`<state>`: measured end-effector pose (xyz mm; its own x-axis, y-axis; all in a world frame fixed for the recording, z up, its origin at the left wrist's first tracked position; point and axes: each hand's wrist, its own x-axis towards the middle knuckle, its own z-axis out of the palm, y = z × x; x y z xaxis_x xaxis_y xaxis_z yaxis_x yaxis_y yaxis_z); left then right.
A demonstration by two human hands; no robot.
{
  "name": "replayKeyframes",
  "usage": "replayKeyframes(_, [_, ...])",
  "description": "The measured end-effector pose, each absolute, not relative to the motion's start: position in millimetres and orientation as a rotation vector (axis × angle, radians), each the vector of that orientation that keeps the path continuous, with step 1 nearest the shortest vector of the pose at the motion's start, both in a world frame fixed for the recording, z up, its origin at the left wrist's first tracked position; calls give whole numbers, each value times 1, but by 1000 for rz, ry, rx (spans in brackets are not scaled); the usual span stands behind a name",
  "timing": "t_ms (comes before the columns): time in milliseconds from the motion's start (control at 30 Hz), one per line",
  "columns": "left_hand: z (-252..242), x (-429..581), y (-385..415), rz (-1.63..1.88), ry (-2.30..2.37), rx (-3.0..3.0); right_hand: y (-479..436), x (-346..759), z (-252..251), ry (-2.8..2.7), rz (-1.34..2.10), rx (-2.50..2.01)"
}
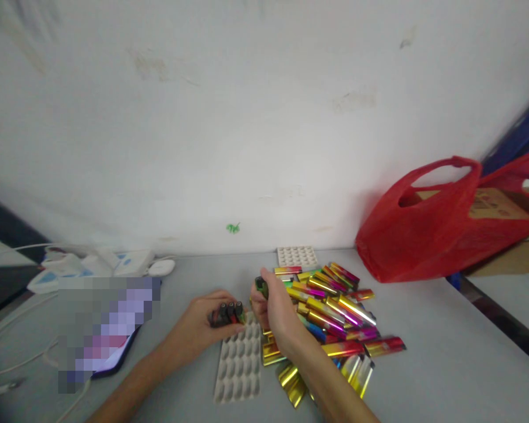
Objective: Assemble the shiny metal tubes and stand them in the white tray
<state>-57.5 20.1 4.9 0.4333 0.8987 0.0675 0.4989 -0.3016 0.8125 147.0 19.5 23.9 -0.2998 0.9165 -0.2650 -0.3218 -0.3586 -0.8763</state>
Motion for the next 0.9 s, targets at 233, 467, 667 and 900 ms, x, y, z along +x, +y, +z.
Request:
replayKeyframes(233, [7,-57,20,692,1183,1973,20,147,24,-904,1807,-1034])
replayKeyframes(467, [4,-58,19,686,1175,1960,16,146,23,-876,1707,-1081])
replayKeyframes(667, [4,-58,20,669,1190,1982,15,147,26,-857,1664,-1082])
replayKeyframes(900, [4,-58,20,684,1182,1950,20,146,20,-846,1757,-1033])
